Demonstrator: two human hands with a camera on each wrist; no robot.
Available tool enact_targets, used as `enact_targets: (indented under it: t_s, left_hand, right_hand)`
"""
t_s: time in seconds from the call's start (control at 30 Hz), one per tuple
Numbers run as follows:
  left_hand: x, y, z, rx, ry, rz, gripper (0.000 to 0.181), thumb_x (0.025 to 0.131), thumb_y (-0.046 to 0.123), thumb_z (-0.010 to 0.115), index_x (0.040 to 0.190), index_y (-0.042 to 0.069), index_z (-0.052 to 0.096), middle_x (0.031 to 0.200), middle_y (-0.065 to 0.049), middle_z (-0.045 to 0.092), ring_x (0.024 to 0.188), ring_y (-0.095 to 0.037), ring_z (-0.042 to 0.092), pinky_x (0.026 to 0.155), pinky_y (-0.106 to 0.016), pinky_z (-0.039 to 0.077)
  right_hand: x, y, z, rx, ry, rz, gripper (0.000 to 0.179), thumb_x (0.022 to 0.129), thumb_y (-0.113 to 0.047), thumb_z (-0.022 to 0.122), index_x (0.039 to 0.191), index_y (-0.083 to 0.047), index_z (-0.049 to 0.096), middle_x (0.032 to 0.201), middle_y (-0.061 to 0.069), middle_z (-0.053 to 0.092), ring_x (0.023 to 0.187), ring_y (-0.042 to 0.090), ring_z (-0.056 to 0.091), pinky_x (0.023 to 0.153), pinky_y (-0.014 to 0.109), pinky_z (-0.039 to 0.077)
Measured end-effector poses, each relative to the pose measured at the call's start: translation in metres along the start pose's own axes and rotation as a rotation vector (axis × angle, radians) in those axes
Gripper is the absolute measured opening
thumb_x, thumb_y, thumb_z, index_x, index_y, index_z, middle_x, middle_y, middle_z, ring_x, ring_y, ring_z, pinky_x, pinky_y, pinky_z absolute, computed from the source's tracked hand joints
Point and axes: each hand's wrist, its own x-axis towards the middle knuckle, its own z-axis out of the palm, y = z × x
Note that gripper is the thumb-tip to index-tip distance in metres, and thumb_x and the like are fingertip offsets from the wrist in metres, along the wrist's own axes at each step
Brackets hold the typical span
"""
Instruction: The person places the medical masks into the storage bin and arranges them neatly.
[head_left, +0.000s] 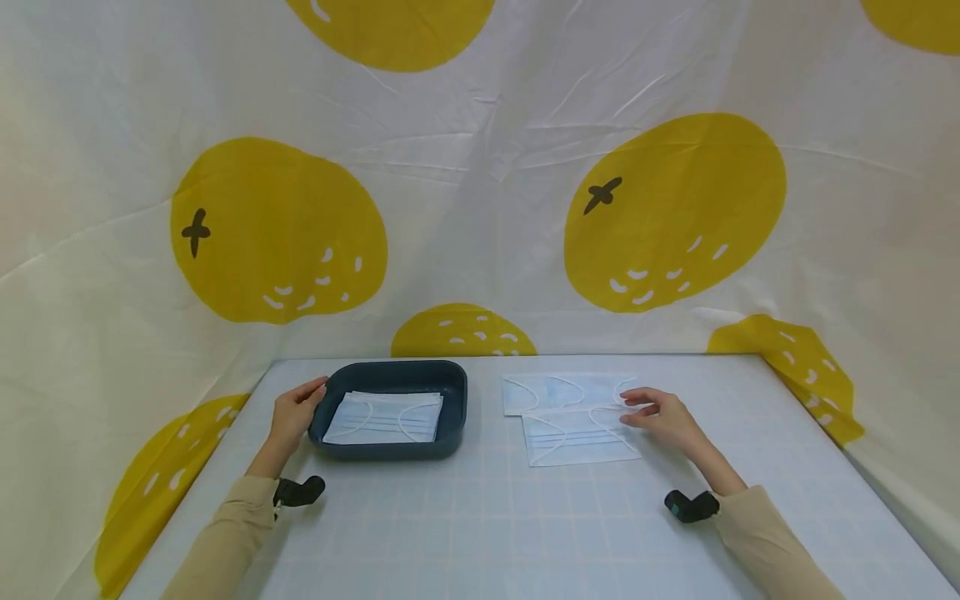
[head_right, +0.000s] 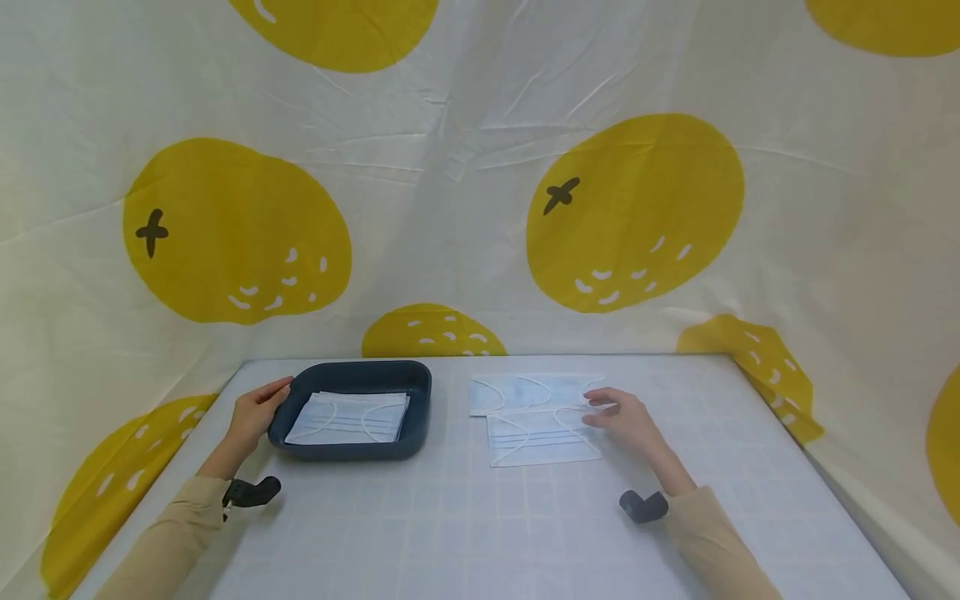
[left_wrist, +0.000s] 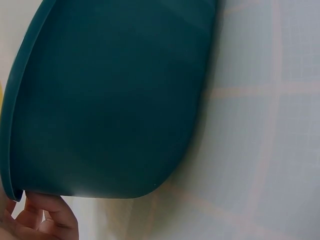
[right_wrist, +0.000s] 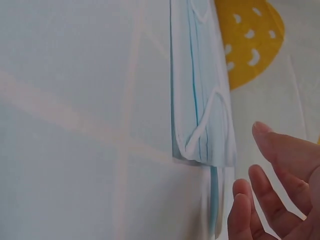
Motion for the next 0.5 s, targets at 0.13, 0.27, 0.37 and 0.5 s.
enact_targets:
  t_s: [0.13,0.27,0.37,0.5]
  left_hand:
    - [0.000,0.000,0.001,-0.011,0.014,-0.001,0.041,0.102,0.022,0.047,0.138,0.003,0.051,0.145,-0.018,0.047,0.136,-0.032,0.042,0.111,-0.043,0.038]
    - [0.001,0.001,0.001,-0.021,0.006,0.009,0.040,0.102,0.019,0.047,0.138,0.002,0.051,0.144,-0.019,0.047,0.136,-0.033,0.041,0.111,-0.044,0.037]
    - [0.001,0.001,0.000,-0.016,0.000,0.002,0.041,0.102,0.020,0.047,0.138,0.002,0.050,0.145,-0.018,0.047,0.136,-0.032,0.041,0.111,-0.044,0.037]
    - [-0.001,0.000,-0.002,0.010,0.005,0.013,0.041,0.102,0.022,0.047,0.137,0.002,0.051,0.144,-0.018,0.048,0.134,-0.031,0.043,0.109,-0.043,0.040]
  right_hand:
    - [0.005,0.005,0.000,-0.026,-0.007,0.016,0.043,0.084,-0.020,0.075,0.120,0.000,0.062,0.117,0.022,0.065,0.091,0.026,0.064,0.073,0.023,0.051]
    - [0.008,0.008,0.000,-0.066,-0.009,0.029,0.044,0.083,-0.021,0.075,0.120,-0.001,0.062,0.113,0.022,0.066,0.090,0.026,0.063,0.076,0.027,0.050]
    - [0.010,0.007,0.000,-0.083,-0.009,0.027,0.043,0.083,-0.020,0.076,0.119,-0.001,0.063,0.110,0.022,0.067,0.089,0.027,0.062,0.075,0.030,0.051]
    - [0.015,0.003,0.000,-0.086,-0.026,0.006,0.043,0.081,-0.019,0.077,0.117,0.001,0.063,0.107,0.021,0.068,0.089,0.027,0.063,0.075,0.030,0.050]
